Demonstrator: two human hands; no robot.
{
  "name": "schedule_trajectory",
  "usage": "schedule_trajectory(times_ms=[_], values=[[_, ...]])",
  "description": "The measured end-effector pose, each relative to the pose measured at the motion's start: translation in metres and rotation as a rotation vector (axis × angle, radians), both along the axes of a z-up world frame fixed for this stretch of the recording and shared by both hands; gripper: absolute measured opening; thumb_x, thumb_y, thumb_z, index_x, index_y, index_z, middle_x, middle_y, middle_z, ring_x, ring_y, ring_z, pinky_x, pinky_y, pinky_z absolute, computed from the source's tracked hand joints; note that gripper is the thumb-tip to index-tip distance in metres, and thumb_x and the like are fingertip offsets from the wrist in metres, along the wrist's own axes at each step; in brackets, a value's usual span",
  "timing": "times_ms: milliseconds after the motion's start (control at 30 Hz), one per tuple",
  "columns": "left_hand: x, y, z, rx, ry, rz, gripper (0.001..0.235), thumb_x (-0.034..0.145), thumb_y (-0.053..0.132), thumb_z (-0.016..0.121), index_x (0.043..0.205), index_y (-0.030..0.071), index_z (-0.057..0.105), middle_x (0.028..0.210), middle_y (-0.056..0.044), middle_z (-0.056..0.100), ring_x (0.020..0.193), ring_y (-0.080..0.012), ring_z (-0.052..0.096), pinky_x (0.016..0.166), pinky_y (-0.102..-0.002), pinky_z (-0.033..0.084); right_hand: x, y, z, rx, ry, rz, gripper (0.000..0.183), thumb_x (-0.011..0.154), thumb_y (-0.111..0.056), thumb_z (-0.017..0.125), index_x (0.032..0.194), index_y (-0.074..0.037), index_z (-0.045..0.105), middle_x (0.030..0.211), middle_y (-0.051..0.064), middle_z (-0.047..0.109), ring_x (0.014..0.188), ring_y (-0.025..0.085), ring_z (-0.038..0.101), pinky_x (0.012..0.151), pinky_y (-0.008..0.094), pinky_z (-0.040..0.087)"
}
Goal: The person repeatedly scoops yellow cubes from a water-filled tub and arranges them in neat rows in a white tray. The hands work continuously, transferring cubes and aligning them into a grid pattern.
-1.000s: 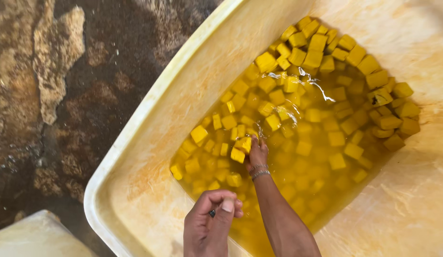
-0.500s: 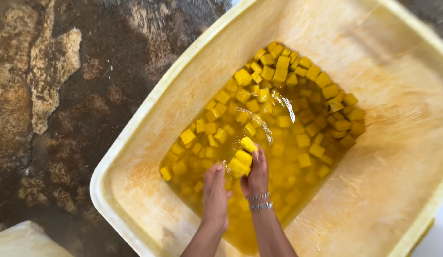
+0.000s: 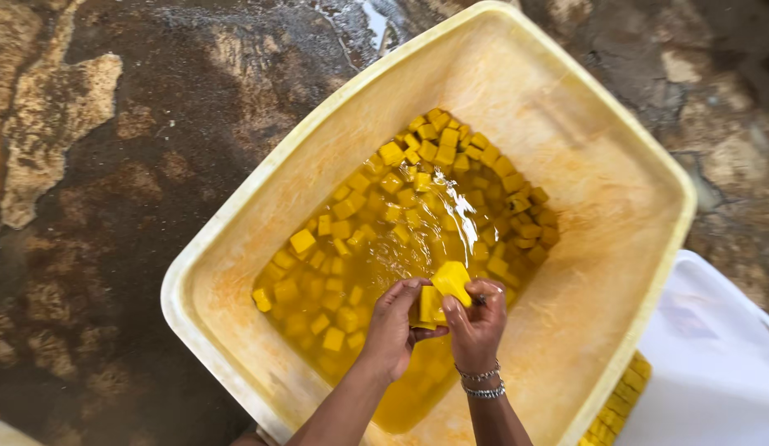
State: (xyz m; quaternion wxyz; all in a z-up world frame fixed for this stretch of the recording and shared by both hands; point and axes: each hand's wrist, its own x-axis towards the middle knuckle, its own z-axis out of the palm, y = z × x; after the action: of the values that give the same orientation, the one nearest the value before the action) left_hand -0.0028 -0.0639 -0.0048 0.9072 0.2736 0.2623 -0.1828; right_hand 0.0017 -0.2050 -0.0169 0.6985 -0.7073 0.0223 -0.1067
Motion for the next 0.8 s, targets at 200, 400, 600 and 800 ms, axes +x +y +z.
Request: schedule_trajectory(times_ms=[200, 400, 600, 800], values=[[-0.005, 0.005, 0.016, 0.005, -0.069, -0.114, 0.027, 0.102, 0.032, 0.057, 0.111, 0.009, 0.066, 0.099, -0.006, 0.070, 0.082, -0.0163, 0.071, 0.061, -0.037, 0.062, -0.015, -0.025, 0.055, -0.562, -0.402, 0.405, 0.046, 0.082, -0.006, 0.072, 0.124, -0.006, 0.053, 0.131, 0.019, 0.066, 0.131, 0.038, 0.062, 0.113, 0.046, 0.048], [-0.012, -0.003, 0.014, 0.188, -0.055, -0.322, 0.044, 0.101, 0.050, 0.044, 0.114, 0.013, 0.063, 0.099, -0.005, 0.070, 0.081, -0.0170, 0.071, 0.061, -0.035, 0.063, -0.016, -0.038, 0.066, -0.770, -0.366, 0.474, 0.058, 0.080, -0.015, 0.085, 0.124, -0.004, 0.049, 0.132, 0.026, 0.064, 0.122, 0.040, 0.065, 0.100, 0.043, 0.054], [-0.013, -0.014, 0.013, 0.148, -0.020, -0.350, 0.064, 0.101, 0.066, 0.038, 0.122, 0.009, 0.058, 0.109, -0.008, 0.067, 0.088, -0.0177, 0.070, 0.068, -0.040, 0.062, -0.038, -0.038, 0.066, -0.768, -0.343, 0.279, 0.052, 0.079, -0.015, 0.088, 0.120, -0.011, 0.056, 0.127, 0.019, 0.068, 0.117, 0.038, 0.070, 0.096, 0.044, 0.058], [-0.006, -0.018, 0.020, 0.050, -0.088, -0.379, 0.076, 0.091, 0.074, 0.035, 0.136, 0.015, 0.049, 0.119, -0.008, 0.065, 0.095, -0.0192, 0.069, 0.083, -0.039, 0.059, -0.040, -0.053, 0.050, -0.779, -0.326, 0.421, 0.061, 0.076, -0.020, 0.089, 0.126, -0.007, 0.055, 0.127, 0.025, 0.063, 0.121, 0.046, 0.061, 0.092, 0.047, 0.055]])
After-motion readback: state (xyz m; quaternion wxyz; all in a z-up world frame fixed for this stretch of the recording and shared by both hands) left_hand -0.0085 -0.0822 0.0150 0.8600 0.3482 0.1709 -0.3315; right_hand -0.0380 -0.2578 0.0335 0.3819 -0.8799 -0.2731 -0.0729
